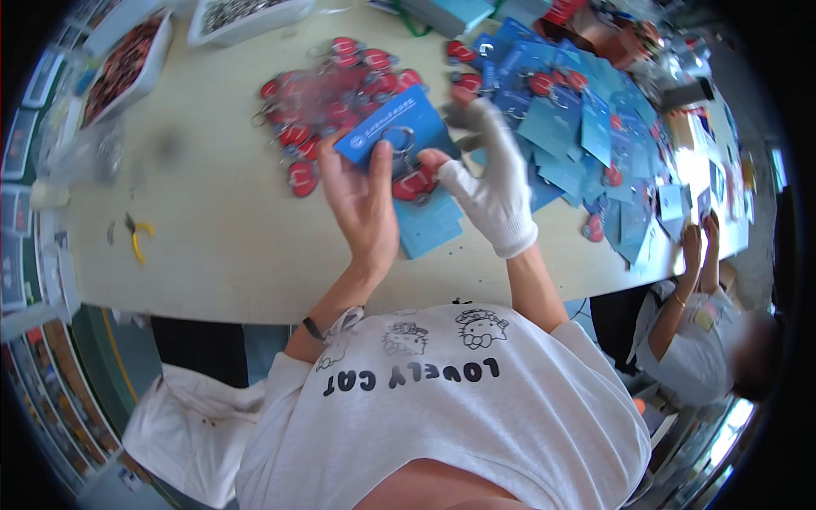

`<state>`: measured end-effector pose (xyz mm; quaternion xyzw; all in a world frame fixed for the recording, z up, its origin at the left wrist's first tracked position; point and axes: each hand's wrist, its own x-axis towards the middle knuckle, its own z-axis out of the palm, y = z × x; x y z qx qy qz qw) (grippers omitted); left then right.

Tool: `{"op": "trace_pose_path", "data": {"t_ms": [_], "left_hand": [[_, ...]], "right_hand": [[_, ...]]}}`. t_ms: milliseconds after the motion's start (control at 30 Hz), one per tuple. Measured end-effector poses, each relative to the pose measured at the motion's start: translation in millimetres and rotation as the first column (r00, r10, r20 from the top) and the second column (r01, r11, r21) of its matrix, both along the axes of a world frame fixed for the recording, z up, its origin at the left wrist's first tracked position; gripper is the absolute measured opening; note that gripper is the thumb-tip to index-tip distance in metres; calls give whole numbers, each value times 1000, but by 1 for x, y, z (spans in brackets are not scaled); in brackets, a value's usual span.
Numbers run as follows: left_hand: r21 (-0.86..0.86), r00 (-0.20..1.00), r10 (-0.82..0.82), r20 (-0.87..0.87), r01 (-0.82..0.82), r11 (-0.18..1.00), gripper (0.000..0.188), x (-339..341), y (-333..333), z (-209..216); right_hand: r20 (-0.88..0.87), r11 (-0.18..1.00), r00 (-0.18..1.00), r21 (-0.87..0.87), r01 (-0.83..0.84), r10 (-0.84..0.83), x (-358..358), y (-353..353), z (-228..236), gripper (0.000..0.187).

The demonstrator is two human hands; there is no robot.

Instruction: The person assembles heart-shaped keychains by attaching red charms to blue cardboard backing cards. They pick up a charm and a card, thread the metal ring through the card's hole, and place the finished unit on a growing pile to the right. The process is repetitive and performed by hand.

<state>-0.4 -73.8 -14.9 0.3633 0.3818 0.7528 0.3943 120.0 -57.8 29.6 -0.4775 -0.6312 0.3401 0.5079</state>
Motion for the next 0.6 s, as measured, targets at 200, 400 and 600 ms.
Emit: {"op": "trace_pose_path", "data": {"t_ms": [200, 400, 600], "left_hand": [[-55, 985, -169, -17, 168, 984, 17, 10, -4, 4], [-141, 968, -248, -25, 242, 960, 12, 20, -3, 8], [-162, 929, -370, 9, 366, 916, 13, 28, 4, 0]], "right_hand": [[-346, 885, 932, -394, -248, 107, 16, -3, -11, 26], [-300, 920, 948, -330, -211, 110, 31, -4, -23, 27], [-428, 890, 901, -382, -248, 67, 59, -9, -29, 38]]}}
